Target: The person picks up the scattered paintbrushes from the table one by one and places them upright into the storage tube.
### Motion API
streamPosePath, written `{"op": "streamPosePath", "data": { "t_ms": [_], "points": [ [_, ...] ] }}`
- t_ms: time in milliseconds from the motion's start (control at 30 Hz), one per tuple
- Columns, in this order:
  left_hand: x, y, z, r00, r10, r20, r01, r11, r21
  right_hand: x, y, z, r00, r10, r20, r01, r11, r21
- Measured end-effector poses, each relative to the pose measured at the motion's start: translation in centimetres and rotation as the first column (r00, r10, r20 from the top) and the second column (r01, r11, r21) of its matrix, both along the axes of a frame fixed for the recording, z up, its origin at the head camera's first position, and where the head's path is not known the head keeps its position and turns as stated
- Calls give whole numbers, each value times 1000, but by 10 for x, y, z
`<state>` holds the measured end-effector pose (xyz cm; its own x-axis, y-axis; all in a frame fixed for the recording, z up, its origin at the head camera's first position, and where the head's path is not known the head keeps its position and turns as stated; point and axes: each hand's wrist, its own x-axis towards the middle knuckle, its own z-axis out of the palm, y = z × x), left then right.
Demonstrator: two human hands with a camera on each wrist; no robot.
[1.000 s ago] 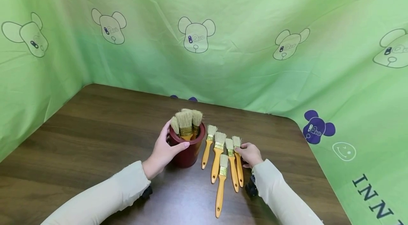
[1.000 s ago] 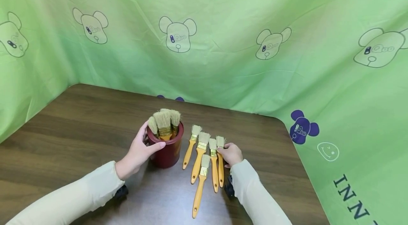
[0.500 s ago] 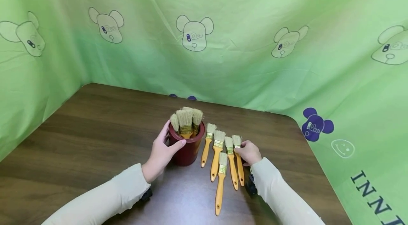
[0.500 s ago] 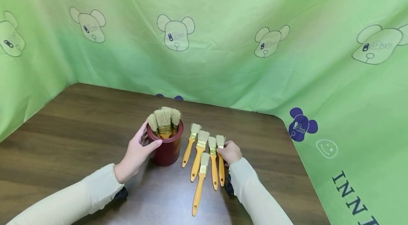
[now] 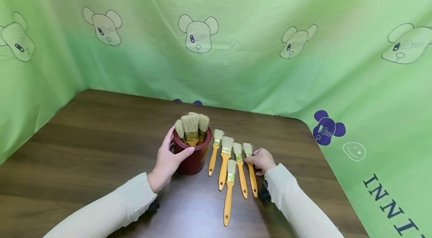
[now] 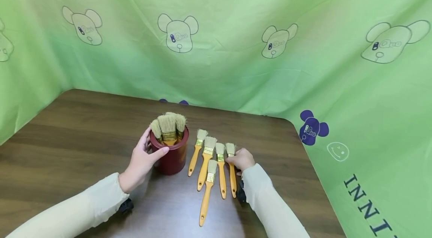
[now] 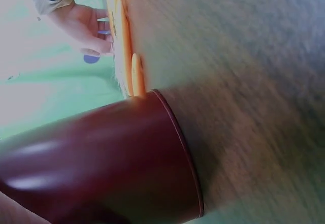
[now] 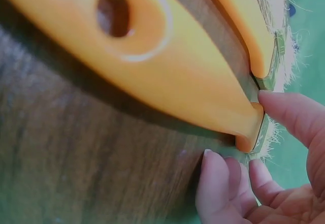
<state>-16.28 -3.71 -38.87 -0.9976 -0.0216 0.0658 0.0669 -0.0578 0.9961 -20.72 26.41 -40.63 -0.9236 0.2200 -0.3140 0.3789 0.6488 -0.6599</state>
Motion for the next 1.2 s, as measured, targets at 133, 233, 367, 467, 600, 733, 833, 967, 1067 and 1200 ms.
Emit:
{"op": "streamPosePath", "data": {
  "t_ms": [133,233,367,467,600,733,833,967,1067,1200],
  "points": [
    [-1,2,0,1000,7,15,-8,1000,17,2,0,2,1000,-17,11,17,1000,-11],
    [0,4,0,1000,6,9,-7,1000,17,4,-1,4,1000,-17,10,17,999,-30],
    [1,6,2,1000,0,-1,0,1000,24,5,-1,6,1000,-13,9,14,999,-36],
    [2,6,3,1000,18,0,-18,999,27,5,-1,8,1000,-8,14,8,1000,-22],
    [4,7,3,999,44,13,-44,999,22,3,-1,9,1000,-5,19,5,1000,-2],
    [4,7,3,998,59,14,-60,998,26,1,-3,16,1000,5,2,-5,1000,-16],
    [3,6,4,998,62,12,-63,998,31,-2,-6,26,1000,15,-21,-16,999,-35],
    [2,4,4,998,56,25,-56,998,26,-8,-9,43,998,35,-55,-37,999,-31],
    [3,4,5,998,46,40,-47,999,22,-13,-11,57,995,55,-79,-57,998,-19],
    [4,2,7,997,30,67,-32,999,27,-17,-14,74,992,66,-105,-71,996,-48]
  ]
}}
